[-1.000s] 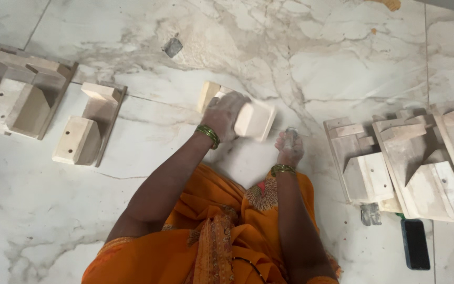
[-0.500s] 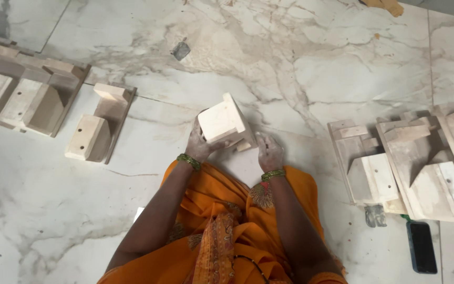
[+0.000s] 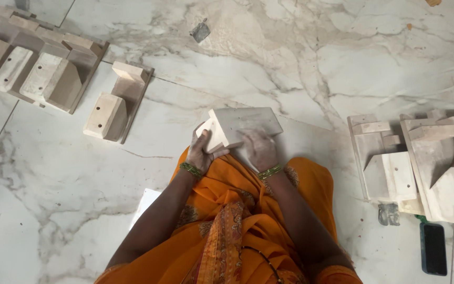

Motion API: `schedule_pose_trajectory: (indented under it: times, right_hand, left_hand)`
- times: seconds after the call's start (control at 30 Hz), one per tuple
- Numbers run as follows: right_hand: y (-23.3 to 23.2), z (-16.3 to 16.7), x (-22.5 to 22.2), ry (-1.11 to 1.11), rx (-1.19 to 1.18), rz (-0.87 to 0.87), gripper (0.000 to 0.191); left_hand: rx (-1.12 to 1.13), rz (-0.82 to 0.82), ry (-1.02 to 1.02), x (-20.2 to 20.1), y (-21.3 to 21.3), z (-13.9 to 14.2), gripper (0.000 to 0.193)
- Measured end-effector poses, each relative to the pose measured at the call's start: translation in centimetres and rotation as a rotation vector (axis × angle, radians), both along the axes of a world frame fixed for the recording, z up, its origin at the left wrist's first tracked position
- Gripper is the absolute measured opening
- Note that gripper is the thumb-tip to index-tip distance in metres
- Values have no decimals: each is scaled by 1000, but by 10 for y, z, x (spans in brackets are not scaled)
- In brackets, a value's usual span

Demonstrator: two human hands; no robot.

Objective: The person sits on the floor and assembles small wooden bracket-like pieces, picking up components one at a time, aligning them and fitting them together by hand. They turn pieces over, press fitted parts together, and set completed assemblies aside among other finished pieces on the floor.

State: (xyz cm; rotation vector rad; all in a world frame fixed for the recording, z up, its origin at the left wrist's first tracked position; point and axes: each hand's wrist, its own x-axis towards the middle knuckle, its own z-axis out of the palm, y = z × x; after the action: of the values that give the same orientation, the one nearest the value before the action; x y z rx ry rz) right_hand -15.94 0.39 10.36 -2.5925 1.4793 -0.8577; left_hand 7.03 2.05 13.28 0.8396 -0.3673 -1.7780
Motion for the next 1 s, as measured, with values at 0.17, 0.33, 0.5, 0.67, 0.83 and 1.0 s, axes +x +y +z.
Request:
schedule_pose_trajectory:
  times: [0.17,0.33,0.5,0.67,0.83,1.0]
  right_hand:
    - [-7,-15,-4,300,-295,-34,26]
    - [-40,-38,-44,506,428,-465,24]
    - [-42,-23,-18,428,580,-361,24]
    - [-28,5,21,249,-271,-92,15]
    - [-66,-17,-29,512,869,-463,39]
    - [-76,-39,-52,572,610,-428,43]
  left_hand:
    - [-55,11,-33,-1,-4,-5,86]
    - [-76,7,-56,-1,-5,-10,91]
    - [-69,3,-93,-3,-8,-11,94]
    - [-50,-12,-76,-4,-11,-11,95]
    - [-70,-30,-90,-1,-13,-14,98]
    - [-43,-41,-89,-1,-17,-15,100]
